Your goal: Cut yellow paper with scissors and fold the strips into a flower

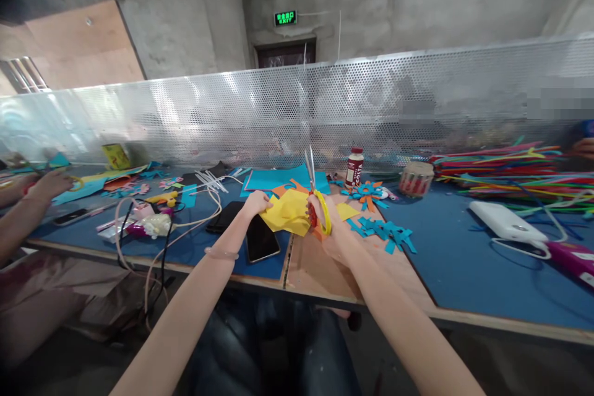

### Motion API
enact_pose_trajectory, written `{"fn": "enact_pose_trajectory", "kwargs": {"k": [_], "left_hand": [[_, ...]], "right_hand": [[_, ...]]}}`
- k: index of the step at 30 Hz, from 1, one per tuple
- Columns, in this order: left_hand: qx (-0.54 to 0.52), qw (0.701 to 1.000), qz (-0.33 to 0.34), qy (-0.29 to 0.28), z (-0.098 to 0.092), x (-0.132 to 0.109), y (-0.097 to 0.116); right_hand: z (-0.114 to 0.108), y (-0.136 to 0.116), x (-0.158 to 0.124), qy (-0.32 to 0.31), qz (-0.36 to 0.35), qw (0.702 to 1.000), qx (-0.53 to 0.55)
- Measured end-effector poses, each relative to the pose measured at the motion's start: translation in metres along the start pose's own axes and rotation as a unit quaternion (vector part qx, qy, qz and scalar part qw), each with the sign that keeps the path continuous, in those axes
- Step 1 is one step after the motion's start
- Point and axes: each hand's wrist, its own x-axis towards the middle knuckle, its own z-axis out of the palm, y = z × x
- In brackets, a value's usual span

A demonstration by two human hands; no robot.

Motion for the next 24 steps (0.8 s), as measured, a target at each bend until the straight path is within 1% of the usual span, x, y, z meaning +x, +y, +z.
{"fn": "enact_pose_trajectory", "kwargs": {"k": [4, 8, 10, 13, 15, 18, 20, 21, 23, 24], "left_hand": [[-0.018, 1.000, 0.008, 0.011, 0.001, -0.001, 0.008], [-0.066, 0.997, 0.032, 0.025, 0.007, -0.004, 0.021], [-0.085, 0.994, 0.050, 0.046, 0.009, -0.006, 0.029], [-0.096, 0.987, 0.086, 0.095, 0.010, -0.011, 0.040], [-0.098, 0.982, 0.112, 0.112, 0.013, -0.014, 0.050], [-0.098, 0.978, 0.150, 0.109, 0.023, -0.020, 0.068], [-0.101, 0.967, 0.206, 0.109, 0.032, -0.023, 0.082], [-0.111, 0.963, 0.223, 0.103, 0.037, -0.025, 0.089], [-0.136, 0.957, 0.241, 0.085, 0.046, -0.027, 0.100], [-0.143, 0.955, 0.246, 0.084, 0.050, -0.029, 0.105]], "right_hand": [[0.000, 0.005, 0.001, -0.022, 0.032, 0.999, 0.019], [0.001, 0.010, 0.006, -0.030, 0.049, 0.998, 0.030], [0.001, 0.012, 0.009, -0.029, 0.053, 0.998, 0.033], [-0.001, 0.014, 0.012, -0.023, 0.055, 0.998, 0.037], [-0.002, 0.016, 0.014, -0.020, 0.054, 0.998, 0.039], [-0.003, 0.016, 0.015, -0.017, 0.049, 0.998, 0.037], [-0.002, 0.016, 0.014, -0.017, 0.044, 0.998, 0.034], [-0.001, 0.016, 0.013, -0.018, 0.040, 0.998, 0.033], [0.000, 0.015, 0.010, -0.019, 0.033, 0.999, 0.031], [0.000, 0.014, 0.008, -0.020, 0.029, 0.999, 0.032]]}}
